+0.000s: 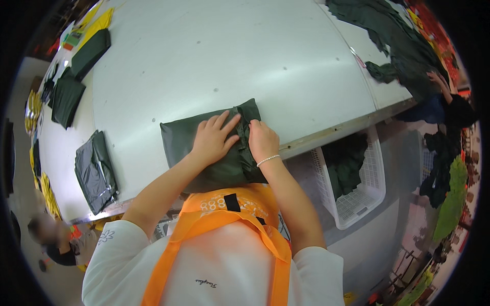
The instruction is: The person retrieves a green raincoat from a basket, lays it on a table, and folds it neatly. They smooth the fabric, fold the sleeves, and fold the body into a compact rectangle before placing it on a stack of folded garments.
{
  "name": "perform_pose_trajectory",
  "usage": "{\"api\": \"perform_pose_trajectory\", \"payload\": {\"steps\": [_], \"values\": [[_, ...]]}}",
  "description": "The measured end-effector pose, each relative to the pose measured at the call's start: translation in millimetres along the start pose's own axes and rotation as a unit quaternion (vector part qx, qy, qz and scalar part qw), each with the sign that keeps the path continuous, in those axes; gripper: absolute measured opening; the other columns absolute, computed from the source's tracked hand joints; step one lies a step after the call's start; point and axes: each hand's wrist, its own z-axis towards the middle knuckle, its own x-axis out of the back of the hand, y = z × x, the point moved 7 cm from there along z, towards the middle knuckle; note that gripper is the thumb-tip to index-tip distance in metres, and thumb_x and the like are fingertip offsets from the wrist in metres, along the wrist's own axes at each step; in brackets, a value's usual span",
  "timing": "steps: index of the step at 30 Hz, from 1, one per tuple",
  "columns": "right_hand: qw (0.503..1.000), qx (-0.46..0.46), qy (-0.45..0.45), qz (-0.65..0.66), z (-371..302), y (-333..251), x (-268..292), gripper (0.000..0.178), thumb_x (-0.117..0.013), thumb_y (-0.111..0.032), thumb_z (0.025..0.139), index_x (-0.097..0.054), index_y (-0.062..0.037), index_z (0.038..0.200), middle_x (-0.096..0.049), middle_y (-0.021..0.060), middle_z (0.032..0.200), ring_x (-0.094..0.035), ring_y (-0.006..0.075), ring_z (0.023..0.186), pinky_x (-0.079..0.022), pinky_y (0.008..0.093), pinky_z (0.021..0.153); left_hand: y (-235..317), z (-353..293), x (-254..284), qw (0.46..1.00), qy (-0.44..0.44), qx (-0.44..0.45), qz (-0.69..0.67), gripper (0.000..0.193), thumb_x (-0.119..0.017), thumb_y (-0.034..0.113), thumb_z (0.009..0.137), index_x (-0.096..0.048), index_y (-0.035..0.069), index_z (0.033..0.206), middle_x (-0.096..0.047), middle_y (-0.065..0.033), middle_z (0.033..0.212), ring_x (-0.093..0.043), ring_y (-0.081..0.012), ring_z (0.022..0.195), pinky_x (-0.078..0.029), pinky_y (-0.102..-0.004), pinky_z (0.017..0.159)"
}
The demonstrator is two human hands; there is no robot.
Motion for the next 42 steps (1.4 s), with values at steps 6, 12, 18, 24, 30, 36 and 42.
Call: {"api": "perform_pose_trajectory", "payload": {"steps": [6, 12, 18, 24, 30, 36, 42], "values": [[0.993, 0.109, 0.050, 0.017, 32.3, -59.2, 9.4, 0.014, -0.054, -0.015, 0.086, -0.056, -0.0075, 0.075, -0.061, 0.0095, 0.075, -0.061, 0.0307, 0.066, -0.049, 0.0416, 0.055, -22.4, 6.8, -15.7, 0.995, 0.036, 0.011, 0.090, 0.042, -0.052, 0.032, 0.088, -0.054, 0.016, 0.127, -0.033, -0.0151, 0.146, -0.035, -0.0329, 0.130, -0.027, -0.0537, 0.104], [0.992, 0.126, -0.018, -0.007, 22.2, -72.4, -19.6, 0.010, -0.054, -0.013, 0.085, -0.057, -0.0075, 0.077, -0.061, 0.0087, 0.074, -0.061, 0.0304, 0.065, -0.049, 0.0405, 0.056, -56.9, 4.7, -11.7, 0.963, 0.007, -0.061, -0.264, 0.027, -0.056, 0.023, 0.083, -0.067, 0.004, 0.098, -0.037, -0.0233, 0.141, -0.031, -0.0380, 0.133, -0.021, -0.0563, 0.108], [0.994, 0.108, 0.007, 0.016, 27.9, -78.3, -12.2, 0.006, -0.057, -0.013, 0.084, -0.060, -0.0084, 0.081, -0.060, 0.0085, 0.074, -0.061, 0.0297, 0.065, -0.048, 0.0399, 0.055, -69.3, 3.7, -6.3, 0.996, 0.069, 0.014, -0.047, 0.056, -0.061, 0.028, 0.084, -0.046, 0.002, 0.131, -0.045, -0.0170, 0.136, -0.038, -0.0313, 0.129, -0.027, -0.0464, 0.108], [0.985, 0.140, -0.056, -0.083, 30.4, -75.3, -43.9, 0.008, -0.056, -0.011, 0.081, -0.060, -0.0035, 0.078, -0.059, 0.0097, 0.074, -0.061, 0.0265, 0.068, -0.049, 0.0421, 0.061, -71.3, 14.1, -11.9, 0.997, 0.063, 0.015, -0.043, 0.059, -0.059, 0.028, 0.084, -0.042, 0.009, 0.137, -0.045, -0.0141, 0.135, -0.041, -0.0292, 0.126, -0.030, -0.0454, 0.105], [0.983, 0.091, -0.157, 0.032, 76.4, -61.6, -49.6, 0.019, -0.052, -0.015, 0.089, -0.061, 0.0014, 0.084, -0.060, 0.0173, 0.077, -0.059, 0.0366, 0.074, -0.049, 0.0437, 0.067, -71.2, 16.0, -7.3, 0.998, 0.050, 0.028, -0.025, 0.059, -0.060, 0.028, 0.084, -0.041, 0.019, 0.139, -0.046, -0.0146, 0.133, -0.042, -0.0288, 0.124, -0.030, -0.0469, 0.103], [0.953, 0.001, -0.302, 0.010, 125.3, -44.9, -82.1, 0.012, -0.053, -0.017, 0.090, -0.055, -0.0056, 0.093, -0.064, 0.0199, 0.079, -0.062, 0.0381, 0.076, -0.048, 0.0466, 0.067, -85.5, 22.7, -13.5, 0.982, 0.062, 0.088, -0.157, 0.065, -0.064, 0.029, 0.081, -0.039, 0.015, 0.139, -0.050, -0.0144, 0.126, -0.044, -0.0293, 0.119, -0.033, -0.0448, 0.100], [0.978, 0.062, -0.194, -0.048, 112.0, -52.3, -74.9, 0.014, -0.055, -0.020, 0.090, -0.051, -0.0067, 0.090, -0.065, 0.0156, 0.077, -0.062, 0.0363, 0.072, -0.048, 0.0468, 0.063, -119.2, 58.1, -43.0, 0.959, 0.030, 0.179, -0.219, 0.029, -0.051, 0.030, 0.086, -0.064, 0.013, 0.106, -0.058, -0.0099, 0.110, -0.050, -0.0308, 0.105, -0.038, -0.0433, 0.091]]}}
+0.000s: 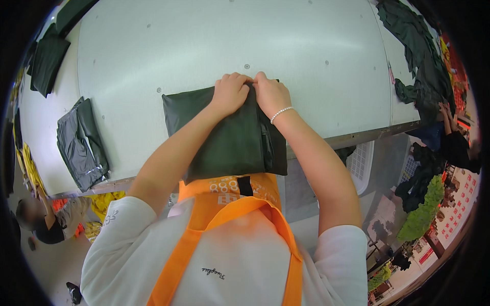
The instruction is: The person retrieves a green raincoat from a basket, lays it on a table, and folds it neatly. They smooth the fabric, fold the sleeves, and fold the body into a compact rectangle before placing it on a stack of folded garments.
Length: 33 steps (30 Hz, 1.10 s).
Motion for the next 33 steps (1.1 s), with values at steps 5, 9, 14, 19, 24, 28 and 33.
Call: {"api": "perform_pose_trajectory", "payload": {"steps": [5, 9, 14, 19, 24, 28, 33], "values": [[0.999, 0.024, 0.030, 0.019, -4.1, -0.9, 3.2, 0.015, -0.053, -0.020, 0.091, -0.050, -0.0056, 0.088, -0.065, 0.0144, 0.073, -0.062, 0.0359, 0.069, -0.048, 0.0462, 0.061, -0.1, 16.7, -4.9, 0.997, -0.022, 0.031, 0.069, 0.024, -0.050, 0.029, 0.087, -0.070, 0.014, 0.089, -0.061, -0.0083, 0.095, -0.054, -0.0295, 0.094, -0.041, -0.0442, 0.083], [0.995, 0.098, -0.015, 0.005, -9.5, 4.0, 1.6, 0.015, -0.053, -0.020, 0.091, -0.050, -0.0056, 0.088, -0.064, 0.0147, 0.073, -0.062, 0.0355, 0.067, -0.048, 0.0452, 0.060, 4.6, 21.0, -11.0, 0.991, -0.020, 0.046, 0.123, 0.026, -0.050, 0.029, 0.088, -0.070, 0.012, 0.090, -0.062, -0.0084, 0.097, -0.055, -0.0294, 0.094, -0.042, -0.0443, 0.082], [0.979, 0.153, -0.119, -0.066, -73.0, -16.9, 20.8, 0.013, -0.053, -0.019, 0.090, -0.051, -0.0068, 0.088, -0.064, 0.0127, 0.069, -0.063, 0.0344, 0.067, -0.048, 0.0446, 0.060, 2.2, 21.8, -9.9, 0.990, -0.007, 0.057, 0.132, 0.030, -0.053, 0.034, 0.088, -0.070, 0.010, 0.091, -0.063, -0.0098, 0.099, -0.055, -0.0299, 0.098, -0.042, -0.0452, 0.083], [0.995, 0.095, -0.013, 0.030, -109.8, -7.0, 13.4, 0.012, -0.055, -0.019, 0.089, -0.051, -0.0075, 0.087, -0.064, 0.0115, 0.068, -0.063, 0.0333, 0.065, -0.048, 0.0448, 0.057, 28.2, 4.6, 7.6, 0.990, -0.089, 0.029, 0.103, 0.050, -0.063, 0.053, 0.078, -0.067, 0.008, 0.100, -0.062, -0.0119, 0.103, -0.054, -0.0308, 0.104, -0.041, -0.0448, 0.088], [0.993, 0.110, -0.018, 0.034, -117.5, -5.4, 10.3, 0.013, -0.056, -0.018, 0.087, -0.051, -0.0062, 0.085, -0.062, 0.0129, 0.065, -0.062, 0.0343, 0.064, -0.048, 0.0448, 0.056, 31.1, -2.5, -7.8, 0.981, -0.103, -0.017, 0.166, 0.065, -0.069, 0.058, 0.070, -0.061, 0.005, 0.107, -0.062, -0.0110, 0.106, -0.055, -0.0286, 0.104, -0.041, -0.0437, 0.088], [0.969, 0.175, -0.162, -0.058, -169.9, -26.3, 14.9, 0.012, -0.056, -0.014, 0.082, -0.052, -0.0034, 0.080, -0.061, 0.0154, 0.062, -0.062, 0.0346, 0.061, -0.048, 0.0448, 0.055, 25.6, -1.6, -9.3, 0.986, -0.076, -0.022, 0.146, 0.064, -0.071, 0.057, 0.069, -0.061, 0.005, 0.103, -0.062, -0.0098, 0.104, -0.056, -0.0265, 0.102, -0.041, -0.0432, 0.087], [0.982, 0.095, -0.150, -0.066, -219.0, -16.0, -29.3, 0.013, -0.057, -0.015, 0.083, -0.057, -0.0026, 0.080, -0.063, 0.0164, 0.066, -0.064, 0.0306, 0.064, -0.051, 0.0391, 0.057, 37.6, -6.9, -1.1, 0.986, -0.074, -0.023, 0.151, 0.060, -0.073, 0.055, 0.068, -0.061, 0.005, 0.100, -0.062, -0.0086, 0.101, -0.056, -0.0256, 0.100, -0.041, -0.0414, 0.084]]}}
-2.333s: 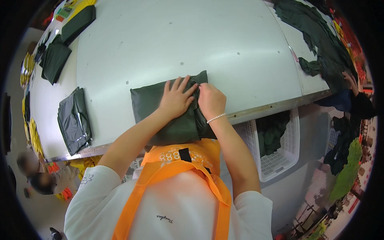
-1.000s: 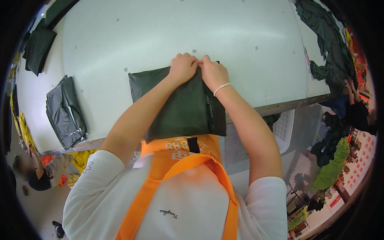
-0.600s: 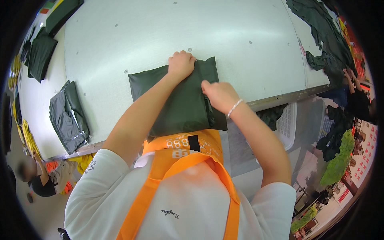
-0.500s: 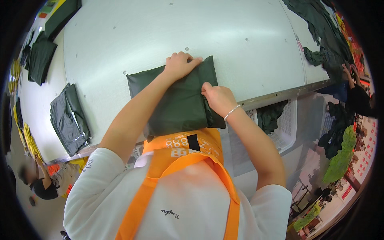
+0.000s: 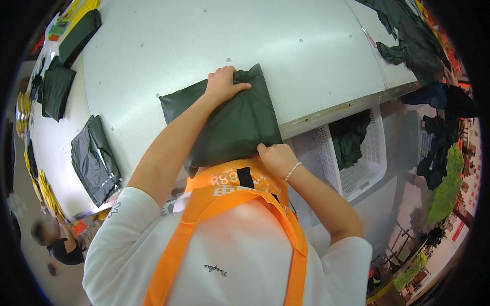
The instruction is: The person retrieves a green raincoat from a basket, lays it on a table, and folds it neatly. They smooth the fabric, fold the sleeves, and fold the body into a compact rectangle before placing it on a stack of folded garments.
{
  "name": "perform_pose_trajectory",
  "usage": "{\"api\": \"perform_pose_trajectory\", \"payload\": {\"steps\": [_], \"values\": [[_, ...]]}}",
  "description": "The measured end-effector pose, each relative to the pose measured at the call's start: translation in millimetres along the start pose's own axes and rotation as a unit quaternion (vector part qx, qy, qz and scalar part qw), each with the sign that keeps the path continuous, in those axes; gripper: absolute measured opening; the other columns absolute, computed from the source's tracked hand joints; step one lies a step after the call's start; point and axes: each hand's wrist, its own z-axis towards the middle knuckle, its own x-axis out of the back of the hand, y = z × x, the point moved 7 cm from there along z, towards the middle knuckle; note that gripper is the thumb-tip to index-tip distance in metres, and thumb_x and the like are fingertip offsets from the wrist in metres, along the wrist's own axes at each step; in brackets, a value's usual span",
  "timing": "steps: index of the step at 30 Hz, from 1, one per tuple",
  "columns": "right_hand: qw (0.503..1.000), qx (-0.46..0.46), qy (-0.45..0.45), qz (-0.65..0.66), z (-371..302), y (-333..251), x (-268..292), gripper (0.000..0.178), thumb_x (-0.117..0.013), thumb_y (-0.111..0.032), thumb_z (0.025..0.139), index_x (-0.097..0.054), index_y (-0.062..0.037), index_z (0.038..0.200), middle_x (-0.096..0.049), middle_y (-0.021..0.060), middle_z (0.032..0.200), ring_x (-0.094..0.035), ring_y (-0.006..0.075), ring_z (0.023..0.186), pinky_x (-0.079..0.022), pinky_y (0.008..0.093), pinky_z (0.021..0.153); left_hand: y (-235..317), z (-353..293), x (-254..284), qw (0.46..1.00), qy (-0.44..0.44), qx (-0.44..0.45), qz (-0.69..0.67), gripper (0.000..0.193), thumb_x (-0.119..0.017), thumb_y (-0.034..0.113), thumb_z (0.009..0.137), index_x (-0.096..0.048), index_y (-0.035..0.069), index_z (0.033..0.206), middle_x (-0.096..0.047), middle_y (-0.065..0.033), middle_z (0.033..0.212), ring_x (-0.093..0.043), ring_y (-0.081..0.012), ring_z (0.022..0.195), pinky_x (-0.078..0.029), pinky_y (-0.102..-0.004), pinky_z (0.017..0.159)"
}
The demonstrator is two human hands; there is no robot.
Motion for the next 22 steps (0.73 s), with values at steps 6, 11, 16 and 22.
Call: {"api": "perform_pose_trajectory", "payload": {"steps": [6, 11, 16, 22], "values": [[0.830, -0.142, 0.139, 0.522, -28.9, 63.4, 9.2, 0.026, -0.051, -0.022, 0.093, -0.063, -0.0021, 0.104, -0.069, 0.0107, 0.088, -0.066, 0.0195, 0.078, -0.052, 0.0318, 0.067, 118.5, -89.2, 114.2, 0.957, 0.235, -0.165, 0.048, 0.040, -0.079, 0.035, 0.064, -0.057, 0.008, 0.085, -0.056, -0.0077, 0.084, -0.055, -0.0254, 0.088, -0.041, -0.0403, 0.073], [0.483, -0.142, 0.046, 0.863, -23.0, 103.0, 16.6, 0.063, -0.035, -0.057, 0.095, -0.048, -0.0044, 0.127, -0.056, 0.0096, 0.124, -0.054, 0.0217, 0.111, -0.044, 0.0383, 0.093, 151.1, -179.3, 130.2, 0.949, 0.108, -0.261, -0.142, 0.031, -0.078, 0.027, 0.066, -0.062, 0.009, 0.086, -0.059, -0.0087, 0.084, -0.058, -0.0275, 0.081, -0.044, -0.0380, 0.066], [0.829, -0.227, 0.189, 0.475, 42.0, 158.2, -32.6, 0.067, -0.050, -0.052, 0.091, -0.044, 0.0061, 0.124, -0.053, 0.0188, 0.122, -0.049, 0.0274, 0.116, -0.037, 0.0366, 0.098, -45.7, -151.1, 21.6, 0.939, 0.267, 0.195, -0.093, 0.072, -0.066, 0.038, 0.082, -0.033, 0.015, 0.142, -0.043, -0.0293, 0.126, -0.044, -0.0435, 0.116, -0.040, -0.0477, 0.094], [0.842, -0.105, 0.058, 0.527, 86.7, 116.3, -24.9, 0.069, -0.051, -0.050, 0.091, -0.032, 0.0058, 0.128, -0.055, 0.0223, 0.114, -0.055, 0.0274, 0.110, -0.043, 0.0403, 0.095, -38.3, -252.4, -27.0, 0.846, 0.257, 0.400, -0.242, 0.084, -0.062, 0.053, 0.081, -0.022, 0.020, 0.147, -0.035, -0.0311, 0.134, -0.038, -0.0448, 0.123, -0.035, -0.0495, 0.101]]}}
